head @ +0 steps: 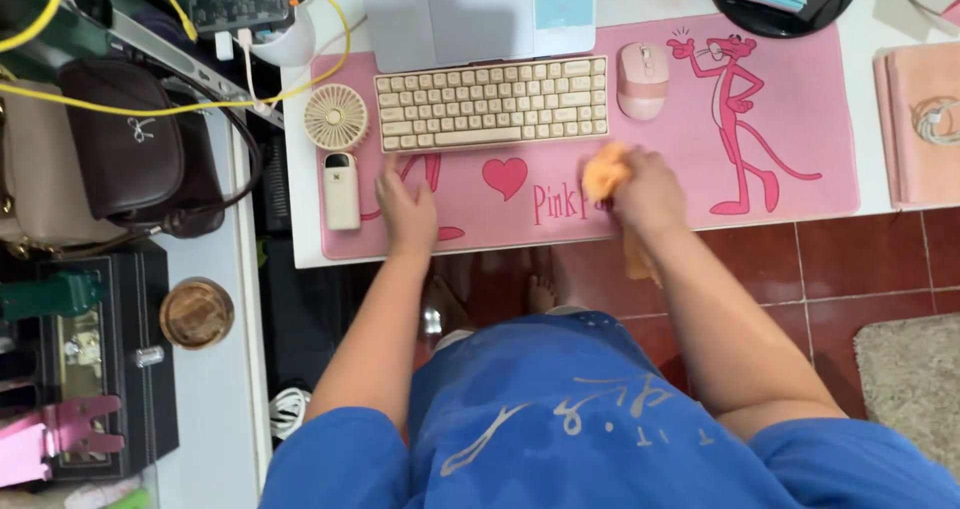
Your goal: Wiping and organizing various items including a laptop, keyboard, monitor, and bottles on a desk.
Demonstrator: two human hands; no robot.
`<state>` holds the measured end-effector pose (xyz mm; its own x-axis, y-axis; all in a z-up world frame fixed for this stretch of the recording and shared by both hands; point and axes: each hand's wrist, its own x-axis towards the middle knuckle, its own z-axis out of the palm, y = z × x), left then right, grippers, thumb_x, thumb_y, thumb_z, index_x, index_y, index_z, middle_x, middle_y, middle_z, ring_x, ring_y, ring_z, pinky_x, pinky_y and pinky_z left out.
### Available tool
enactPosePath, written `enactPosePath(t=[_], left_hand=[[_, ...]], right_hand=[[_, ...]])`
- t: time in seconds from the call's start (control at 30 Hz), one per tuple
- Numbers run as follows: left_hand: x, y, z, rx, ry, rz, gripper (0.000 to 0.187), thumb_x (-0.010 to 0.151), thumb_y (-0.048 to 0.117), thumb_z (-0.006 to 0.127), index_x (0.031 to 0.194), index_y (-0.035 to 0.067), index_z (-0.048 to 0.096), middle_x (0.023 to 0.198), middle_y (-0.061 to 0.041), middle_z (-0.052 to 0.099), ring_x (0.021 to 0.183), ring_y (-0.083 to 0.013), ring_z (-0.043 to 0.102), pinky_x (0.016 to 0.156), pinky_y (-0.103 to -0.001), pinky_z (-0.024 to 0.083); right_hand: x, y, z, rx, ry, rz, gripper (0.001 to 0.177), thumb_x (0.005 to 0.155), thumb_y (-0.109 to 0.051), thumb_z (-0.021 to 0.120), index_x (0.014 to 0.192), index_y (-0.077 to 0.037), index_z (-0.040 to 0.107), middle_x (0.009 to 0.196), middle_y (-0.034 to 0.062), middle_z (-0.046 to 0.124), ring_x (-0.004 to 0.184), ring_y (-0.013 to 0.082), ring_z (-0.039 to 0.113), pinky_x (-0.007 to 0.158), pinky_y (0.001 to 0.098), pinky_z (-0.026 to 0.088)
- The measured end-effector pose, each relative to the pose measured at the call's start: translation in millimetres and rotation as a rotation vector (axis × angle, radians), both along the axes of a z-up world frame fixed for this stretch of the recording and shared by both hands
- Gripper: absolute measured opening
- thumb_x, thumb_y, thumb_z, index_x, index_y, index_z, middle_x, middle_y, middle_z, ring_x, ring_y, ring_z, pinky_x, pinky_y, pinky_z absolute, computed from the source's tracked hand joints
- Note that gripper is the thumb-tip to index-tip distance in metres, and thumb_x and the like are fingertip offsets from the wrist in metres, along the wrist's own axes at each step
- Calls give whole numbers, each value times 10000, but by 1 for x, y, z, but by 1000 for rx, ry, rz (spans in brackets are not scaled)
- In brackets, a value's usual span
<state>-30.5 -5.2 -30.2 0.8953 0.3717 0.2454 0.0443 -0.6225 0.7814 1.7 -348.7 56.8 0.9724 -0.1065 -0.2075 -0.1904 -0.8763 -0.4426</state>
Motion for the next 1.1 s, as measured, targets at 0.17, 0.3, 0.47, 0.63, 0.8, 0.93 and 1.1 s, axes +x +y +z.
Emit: enactPosePath(t=[0.17, 0.3, 0.47, 0.63, 0.8, 0.93, 1.1], left_hand=[[38, 12, -39, -107, -23, 114, 783, 807, -72, 587, 1522, -95, 269, 1479, -303, 369, 1329, -433, 449, 1139, -459, 383], [46, 9, -45, -163, -18, 211, 781, 779, -107, 563, 1513, -61, 301, 1406, -243, 415, 1183, -350, 563, 1064, -408, 465], [41, 5, -46, -103, -70, 208, 730, 771, -147, 520, 1480, -2, 421, 1304, -182, 492, 1078, -287, 588, 986, -386, 510], [36, 3, -39, -125, -71, 180, 707, 780, -156, 503, 1464, 19, 465, 1261, -153, 513, 1041, -261, 591, 916, -358, 533], [31, 12, -43, -141, -114, 111, 741, 757, -184, 474, 1471, 12, 454, 1298, -149, 506, 1066, -250, 588, 941, -342, 540], [25, 8, -30, -231, -51, 114, 737, 764, -187, 459, 1471, 17, 463, 1293, -152, 508, 1079, -247, 598, 955, -341, 536], [29, 13, -18, -93, -8, 111, 689, 783, -143, 510, 1453, 14, 482, 1289, -179, 514, 1106, -301, 567, 975, -382, 493]], right_hand=[[30, -9, 15, 14, 83, 21, 497, 872, -389, 662, 1289, -123, 610, 1059, 179, 741, 995, 326, 708, 845, 453, 529], [39, 8, 20, -142, 93, 85, 645, 843, -614, 721, 1278, -153, 602, 1030, 130, 749, 1001, 310, 704, 814, 454, 528], [47, 2, 7, -127, 64, 54, 548, 899, -601, 685, 1272, -204, 629, 1030, 118, 756, 1000, 318, 706, 810, 469, 524], [52, -9, -3, -112, 33, 25, 530, 919, -586, 683, 1284, -206, 624, 1036, 143, 752, 997, 344, 704, 823, 480, 523], [63, -15, 37, 5, 91, 150, 560, 904, -432, 684, 1335, -110, 526, 1051, 227, 711, 999, 401, 679, 852, 499, 519], [70, 27, 67, 228, -93, 94, 510, 923, -285, 576, 1400, -114, 516, 1094, 216, 721, 1002, 391, 704, 863, 491, 549], [62, 104, 17, 364, 144, 421, 503, 904, -148, 568, 1405, -101, 557, 1238, 227, 692, 1164, 346, 657, 969, 406, 505]])
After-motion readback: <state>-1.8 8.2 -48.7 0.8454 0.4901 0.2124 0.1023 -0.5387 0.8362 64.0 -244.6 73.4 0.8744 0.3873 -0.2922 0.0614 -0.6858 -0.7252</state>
